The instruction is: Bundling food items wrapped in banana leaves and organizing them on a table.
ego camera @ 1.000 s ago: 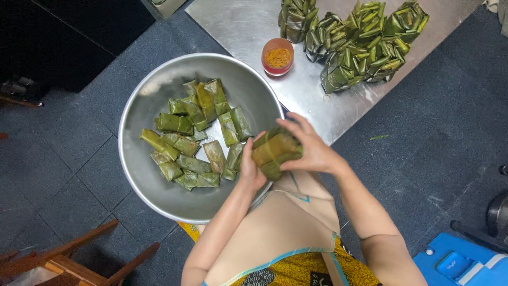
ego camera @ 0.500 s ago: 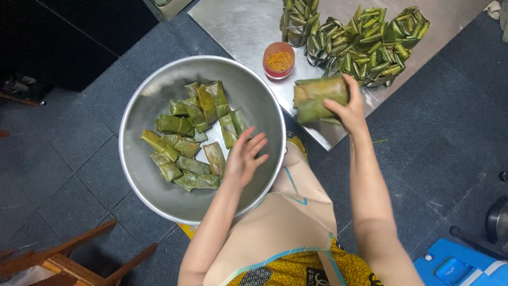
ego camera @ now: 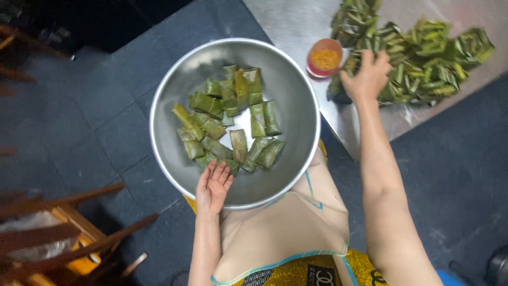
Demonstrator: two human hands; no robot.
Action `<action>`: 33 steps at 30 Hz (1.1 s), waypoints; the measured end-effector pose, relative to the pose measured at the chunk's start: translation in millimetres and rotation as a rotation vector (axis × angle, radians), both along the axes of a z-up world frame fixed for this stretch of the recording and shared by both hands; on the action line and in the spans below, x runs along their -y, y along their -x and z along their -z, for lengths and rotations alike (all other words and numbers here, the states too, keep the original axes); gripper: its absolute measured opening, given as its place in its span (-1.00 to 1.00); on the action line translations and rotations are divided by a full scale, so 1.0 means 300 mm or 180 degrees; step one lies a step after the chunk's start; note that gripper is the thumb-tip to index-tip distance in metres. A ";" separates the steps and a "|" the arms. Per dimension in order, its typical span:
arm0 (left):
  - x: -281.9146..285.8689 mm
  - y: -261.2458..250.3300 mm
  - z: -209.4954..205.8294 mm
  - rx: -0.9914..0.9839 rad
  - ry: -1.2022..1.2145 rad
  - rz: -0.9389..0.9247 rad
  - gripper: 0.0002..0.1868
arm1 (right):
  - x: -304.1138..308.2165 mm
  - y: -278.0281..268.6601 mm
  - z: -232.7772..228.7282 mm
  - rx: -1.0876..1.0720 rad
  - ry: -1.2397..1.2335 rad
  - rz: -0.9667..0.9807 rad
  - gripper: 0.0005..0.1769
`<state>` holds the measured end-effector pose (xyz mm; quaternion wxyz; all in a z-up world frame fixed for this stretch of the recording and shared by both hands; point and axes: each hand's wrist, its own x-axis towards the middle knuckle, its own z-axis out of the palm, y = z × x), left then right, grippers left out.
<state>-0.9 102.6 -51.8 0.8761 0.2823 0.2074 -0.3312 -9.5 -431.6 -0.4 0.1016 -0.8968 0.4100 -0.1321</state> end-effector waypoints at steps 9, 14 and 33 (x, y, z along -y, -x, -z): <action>0.055 -0.002 0.051 0.0203 -0.0744 -0.0327 -0.65 | -0.065 -0.078 -0.017 -0.1646 -0.0363 0.0346 0.10; 0.029 0.024 -0.099 0.1109 -0.1784 -0.0338 -0.73 | -0.073 0.001 0.109 0.0164 0.0156 -0.0003 -0.11; -0.014 0.090 -0.059 0.2245 -0.2873 -0.0113 -0.81 | -0.589 -0.556 0.718 0.0552 -0.2064 -0.0239 -0.48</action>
